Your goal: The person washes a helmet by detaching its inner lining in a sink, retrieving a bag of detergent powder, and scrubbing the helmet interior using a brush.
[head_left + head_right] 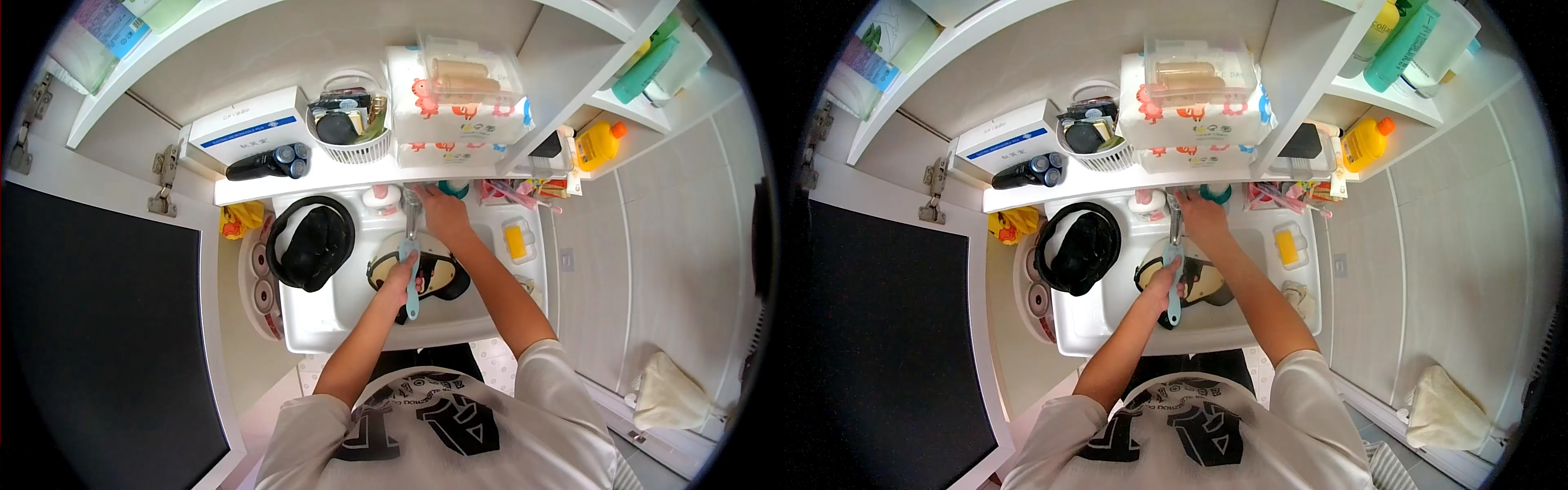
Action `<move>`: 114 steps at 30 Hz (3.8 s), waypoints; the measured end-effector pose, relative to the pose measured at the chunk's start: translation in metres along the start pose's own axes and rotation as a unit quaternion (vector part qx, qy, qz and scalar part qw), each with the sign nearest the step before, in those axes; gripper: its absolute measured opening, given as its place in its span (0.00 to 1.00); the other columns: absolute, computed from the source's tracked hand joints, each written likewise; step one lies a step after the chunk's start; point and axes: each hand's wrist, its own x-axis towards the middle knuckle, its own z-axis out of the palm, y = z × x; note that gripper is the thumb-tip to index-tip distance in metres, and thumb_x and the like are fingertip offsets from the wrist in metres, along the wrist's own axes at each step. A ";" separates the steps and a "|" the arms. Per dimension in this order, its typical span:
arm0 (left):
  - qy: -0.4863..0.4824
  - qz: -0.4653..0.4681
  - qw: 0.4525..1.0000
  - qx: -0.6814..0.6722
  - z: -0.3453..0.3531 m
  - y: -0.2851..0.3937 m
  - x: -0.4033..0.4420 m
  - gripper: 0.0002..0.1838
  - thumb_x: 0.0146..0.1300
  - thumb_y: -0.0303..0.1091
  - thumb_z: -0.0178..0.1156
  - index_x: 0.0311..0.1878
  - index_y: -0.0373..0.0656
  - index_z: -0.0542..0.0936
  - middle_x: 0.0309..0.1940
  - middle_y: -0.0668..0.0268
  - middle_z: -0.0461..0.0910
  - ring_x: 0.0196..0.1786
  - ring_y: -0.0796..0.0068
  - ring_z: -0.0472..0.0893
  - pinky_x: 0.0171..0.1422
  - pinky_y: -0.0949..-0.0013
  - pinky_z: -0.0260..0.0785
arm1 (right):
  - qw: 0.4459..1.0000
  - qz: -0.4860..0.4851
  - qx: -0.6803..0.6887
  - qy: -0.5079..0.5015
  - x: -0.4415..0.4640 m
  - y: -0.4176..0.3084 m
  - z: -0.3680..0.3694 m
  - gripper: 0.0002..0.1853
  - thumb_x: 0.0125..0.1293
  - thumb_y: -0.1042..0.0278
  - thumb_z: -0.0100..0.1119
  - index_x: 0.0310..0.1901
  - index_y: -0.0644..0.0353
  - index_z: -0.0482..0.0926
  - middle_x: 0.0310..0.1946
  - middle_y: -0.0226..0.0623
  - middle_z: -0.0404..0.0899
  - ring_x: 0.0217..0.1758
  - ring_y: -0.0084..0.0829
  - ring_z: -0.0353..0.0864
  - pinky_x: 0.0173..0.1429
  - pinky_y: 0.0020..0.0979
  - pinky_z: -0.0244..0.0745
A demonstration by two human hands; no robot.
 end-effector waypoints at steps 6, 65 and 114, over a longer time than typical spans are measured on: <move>0.057 0.009 0.998 0.018 -0.002 -0.006 0.003 0.25 0.77 0.61 0.45 0.42 0.49 0.77 0.30 0.63 0.82 0.20 0.78 0.65 0.22 0.72 0.61 | 0.999 0.013 0.048 0.020 -0.005 0.002 0.004 0.30 0.61 0.77 0.53 0.67 0.50 0.74 0.57 0.41 0.78 0.47 0.46 0.86 0.45 0.43 0.84; 0.041 0.125 0.986 -0.098 -0.067 -0.053 -0.012 0.23 0.79 0.52 0.45 0.58 0.42 0.78 0.51 0.65 0.82 0.56 0.69 0.81 0.63 0.62 0.72 | 0.225 0.444 0.867 -0.013 -0.089 -0.019 0.205 0.12 0.59 0.85 0.46 0.44 0.72 0.75 0.44 0.50 0.79 0.52 0.47 0.82 0.58 0.45 0.81; 0.183 0.316 0.926 0.098 -0.014 -0.035 0.066 0.13 0.74 0.26 0.55 0.56 0.42 0.83 0.43 0.61 0.85 0.39 0.75 0.83 0.41 0.71 0.76 | 0.709 0.269 0.647 0.080 -0.101 -0.025 0.153 0.18 0.71 0.75 0.61 0.61 0.56 0.73 0.50 0.36 0.80 0.50 0.28 0.80 0.52 0.30 0.78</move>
